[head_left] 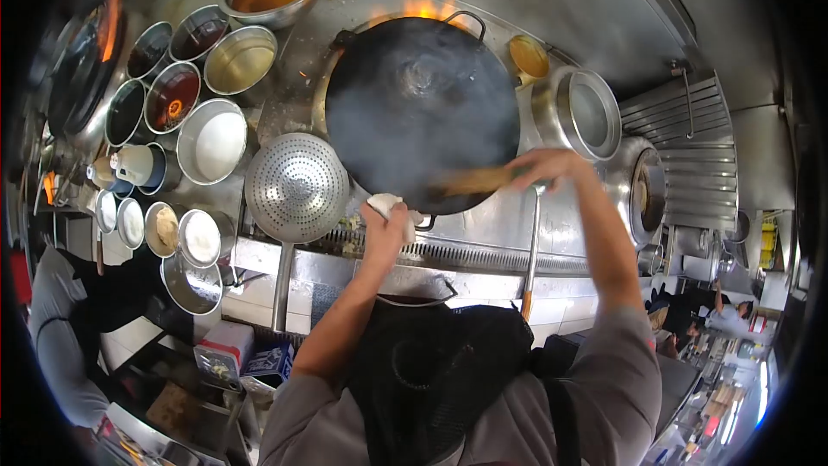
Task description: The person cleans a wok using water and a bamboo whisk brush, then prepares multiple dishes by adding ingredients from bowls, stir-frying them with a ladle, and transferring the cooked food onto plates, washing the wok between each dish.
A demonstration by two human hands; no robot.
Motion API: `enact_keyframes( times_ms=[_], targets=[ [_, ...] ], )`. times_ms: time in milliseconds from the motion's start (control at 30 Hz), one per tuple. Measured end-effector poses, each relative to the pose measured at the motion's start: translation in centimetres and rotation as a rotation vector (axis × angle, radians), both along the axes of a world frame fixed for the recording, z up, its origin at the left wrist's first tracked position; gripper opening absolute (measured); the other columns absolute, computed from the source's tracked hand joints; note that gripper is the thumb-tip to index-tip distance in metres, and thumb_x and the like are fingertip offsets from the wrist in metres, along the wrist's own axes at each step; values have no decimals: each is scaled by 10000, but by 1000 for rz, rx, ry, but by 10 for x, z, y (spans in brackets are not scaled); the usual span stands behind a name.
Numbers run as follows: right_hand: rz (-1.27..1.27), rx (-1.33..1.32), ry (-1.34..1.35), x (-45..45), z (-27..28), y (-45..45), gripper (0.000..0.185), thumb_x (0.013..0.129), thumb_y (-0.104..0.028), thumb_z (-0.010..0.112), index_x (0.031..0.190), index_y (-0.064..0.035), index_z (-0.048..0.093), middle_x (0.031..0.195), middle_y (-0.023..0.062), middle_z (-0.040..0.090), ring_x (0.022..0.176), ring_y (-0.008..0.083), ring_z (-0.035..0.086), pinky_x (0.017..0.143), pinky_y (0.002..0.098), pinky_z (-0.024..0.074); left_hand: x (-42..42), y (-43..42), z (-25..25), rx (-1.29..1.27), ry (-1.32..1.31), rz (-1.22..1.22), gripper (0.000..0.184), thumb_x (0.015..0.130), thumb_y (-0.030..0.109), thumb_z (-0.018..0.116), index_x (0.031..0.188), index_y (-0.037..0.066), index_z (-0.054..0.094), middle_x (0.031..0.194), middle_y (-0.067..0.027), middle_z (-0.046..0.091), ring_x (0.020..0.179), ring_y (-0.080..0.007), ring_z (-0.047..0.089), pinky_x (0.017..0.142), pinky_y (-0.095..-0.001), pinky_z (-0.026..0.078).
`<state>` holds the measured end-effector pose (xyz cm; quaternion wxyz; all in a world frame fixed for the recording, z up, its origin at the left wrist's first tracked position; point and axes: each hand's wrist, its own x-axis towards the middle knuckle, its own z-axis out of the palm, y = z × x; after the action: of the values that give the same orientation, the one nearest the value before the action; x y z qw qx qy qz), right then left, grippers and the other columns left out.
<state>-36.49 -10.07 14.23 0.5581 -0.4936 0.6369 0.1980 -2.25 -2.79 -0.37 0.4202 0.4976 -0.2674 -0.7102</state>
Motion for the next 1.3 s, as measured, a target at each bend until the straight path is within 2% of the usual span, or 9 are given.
enact_keyframes(
  times_ms=[133, 267, 400, 533, 700, 800, 967, 1133, 1300],
  targets=[
    [-424, -1382, 707, -42, 13, -27, 633, 845, -421, 703, 1345, -83, 514, 1116, 279, 644, 994, 458, 632, 826, 465, 516, -4, -1, 4, 3, 53, 54, 415, 924, 167, 597, 1177, -7, 319, 1069, -147, 526, 944, -189, 575, 787, -339, 513],
    [-918, -2149, 350, 66, -54, -86, 533, 897, -286, 648, 1330, -42, 456, 915, 227, 667, 872, 420, 647, 790, 494, 494, -6, 1, -6, -48, -29, 15, 391, 926, 153, 573, 1180, 0, 317, 1072, -145, 511, 929, -187, 565, 773, -326, 508],
    [-207, -550, -288, 163, -74, -29, 809, 844, -308, 705, 1507, -117, 282, 821, 154, 657, 531, 208, 616, 450, 328, 500, -7, 5, -9, -82, -100, -18, 379, 929, 152, 545, 1176, -4, 304, 1060, -147, 508, 914, -195, 564, 765, -320, 503],
    [-8, 142, -280, 72, -8, 10, 859, 797, -395, 763, 1500, -124, 351, 1333, 151, 520, 1134, 232, 561, 591, 313, 564, -8, 15, 6, -140, -120, 17, 378, 931, 161, 538, 1170, -6, 298, 1052, -156, 515, 903, -202, 567, 764, -324, 504],
    [-513, -1255, 666, -69, -31, 97, 616, 884, -330, 692, 1390, -84, 440, 807, 46, 636, 581, 149, 581, 493, 295, 476, -9, 8, 10, -7, -78, 21, 413, 965, 240, 531, 1204, 1, 294, 1098, -167, 513, 931, -199, 571, 803, -333, 499],
    [-1184, -1552, 313, 1, -27, 149, 573, 928, -258, 658, 1376, -13, 397, 771, 51, 602, 562, 107, 543, 469, 281, 437, 13, 18, -1, 30, -70, 94, 452, 968, 247, 552, 1253, 4, 299, 1128, -170, 514, 954, -199, 574, 820, -336, 503],
    [-1144, -1267, 245, 112, -136, 276, 317, 925, -233, 663, 1094, 13, 557, 721, 64, 583, 526, 107, 527, 451, 280, 427, 97, 58, 2, -94, -265, -29, 502, 935, 170, 613, 1318, 8, 332, 1135, -108, 540, 1000, -181, 555, 836, -329, 495],
    [-893, -1110, 332, 82, -214, 313, 513, 884, -416, 655, 1180, 0, 613, 950, 299, 626, 903, 390, 596, 829, 473, 457, 156, 84, -53, -236, -474, -290, 575, 890, 115, 671, 1364, -7, 370, 1162, -157, 550, 969, -201, 599, 812, -323, 517],
    [-517, -1057, 878, -44, -236, 305, 612, 888, -319, 635, 1399, -67, 411, 1010, 326, 623, 932, 478, 615, 786, 522, 492, 164, 82, -85, -587, -1192, -280, 748, 763, 173, 784, 1380, -28, 413, 1201, -256, 525, 1103, -386, 517, 1017, -462, 387]
  ],
)
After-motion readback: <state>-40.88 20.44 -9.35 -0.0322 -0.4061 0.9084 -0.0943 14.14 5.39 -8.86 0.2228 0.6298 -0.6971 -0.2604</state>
